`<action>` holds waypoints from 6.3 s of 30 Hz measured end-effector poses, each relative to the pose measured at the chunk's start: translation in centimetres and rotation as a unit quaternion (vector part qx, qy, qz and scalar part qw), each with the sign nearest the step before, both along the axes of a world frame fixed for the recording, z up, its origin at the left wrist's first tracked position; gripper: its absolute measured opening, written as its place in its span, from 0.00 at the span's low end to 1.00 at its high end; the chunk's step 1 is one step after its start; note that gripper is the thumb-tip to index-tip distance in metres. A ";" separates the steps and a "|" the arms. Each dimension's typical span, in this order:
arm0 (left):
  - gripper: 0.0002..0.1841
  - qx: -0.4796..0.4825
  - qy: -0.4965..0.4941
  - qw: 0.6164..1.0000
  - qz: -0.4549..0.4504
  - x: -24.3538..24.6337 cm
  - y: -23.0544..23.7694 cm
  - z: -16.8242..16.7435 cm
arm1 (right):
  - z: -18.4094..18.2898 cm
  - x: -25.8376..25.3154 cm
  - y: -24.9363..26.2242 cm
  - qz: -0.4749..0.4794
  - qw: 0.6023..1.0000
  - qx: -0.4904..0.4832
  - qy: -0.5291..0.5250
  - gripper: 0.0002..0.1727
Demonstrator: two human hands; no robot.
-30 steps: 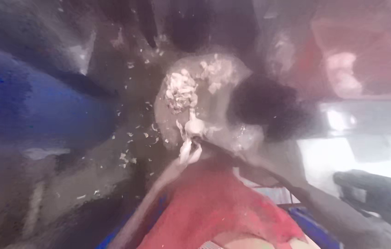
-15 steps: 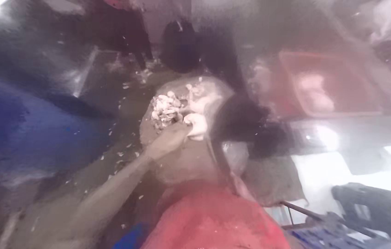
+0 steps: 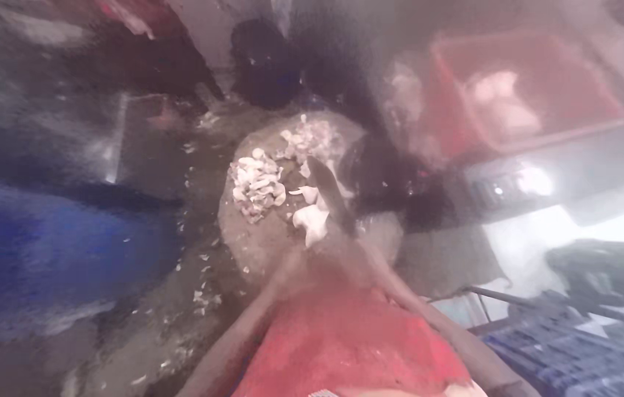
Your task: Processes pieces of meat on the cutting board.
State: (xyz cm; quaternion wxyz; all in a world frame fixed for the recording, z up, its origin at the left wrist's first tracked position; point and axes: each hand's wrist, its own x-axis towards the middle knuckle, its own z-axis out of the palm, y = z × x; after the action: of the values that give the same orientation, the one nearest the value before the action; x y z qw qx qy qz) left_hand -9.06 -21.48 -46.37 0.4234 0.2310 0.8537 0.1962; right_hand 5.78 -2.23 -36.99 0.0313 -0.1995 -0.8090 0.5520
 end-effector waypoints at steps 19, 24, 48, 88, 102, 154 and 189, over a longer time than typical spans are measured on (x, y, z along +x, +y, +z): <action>0.28 0.367 -0.487 0.690 0.389 3.8 -8.6 5.2 | -2.8 0.8 -0.3 0.097 0.968 0.083 -0.216 0.33; 0.26 0.323 -0.407 0.708 0.477 6.0 -6.8 2.0 | 7.1 -2.4 -3.3 0.108 0.990 0.038 0.078 0.48; 0.16 0.207 -0.208 0.847 0.444 12.5 -15.6 5.1 | -7.6 4.2 -2.3 0.184 0.931 -0.036 -0.313 0.33; 0.19 0.119 -0.289 0.905 0.288 14.4 -16.3 1.2 | -7.1 -0.5 -8.7 0.304 0.905 0.119 -0.273 0.32; 0.19 0.157 -0.284 0.861 0.392 14.3 -19.8 3.4 | -7.9 1.3 -5.4 0.355 0.878 -0.068 -0.314 0.32; 0.40 0.071 0.100 0.980 0.155 0.8 -1.2 -2.3 | -7.0 8.3 0.7 0.028 0.957 0.075 -0.280 0.33; 0.28 0.062 0.176 0.982 -0.010 -0.4 4.9 3.0 | -11.6 4.1 -2.7 0.293 0.893 0.299 -0.168 0.26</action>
State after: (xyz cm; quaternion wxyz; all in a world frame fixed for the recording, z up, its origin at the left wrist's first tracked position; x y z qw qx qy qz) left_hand -9.44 -16.63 -43.35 0.2537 0.2965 0.8987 0.2003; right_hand 9.92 -4.93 -48.58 -0.2097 -0.0247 -0.9509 0.2264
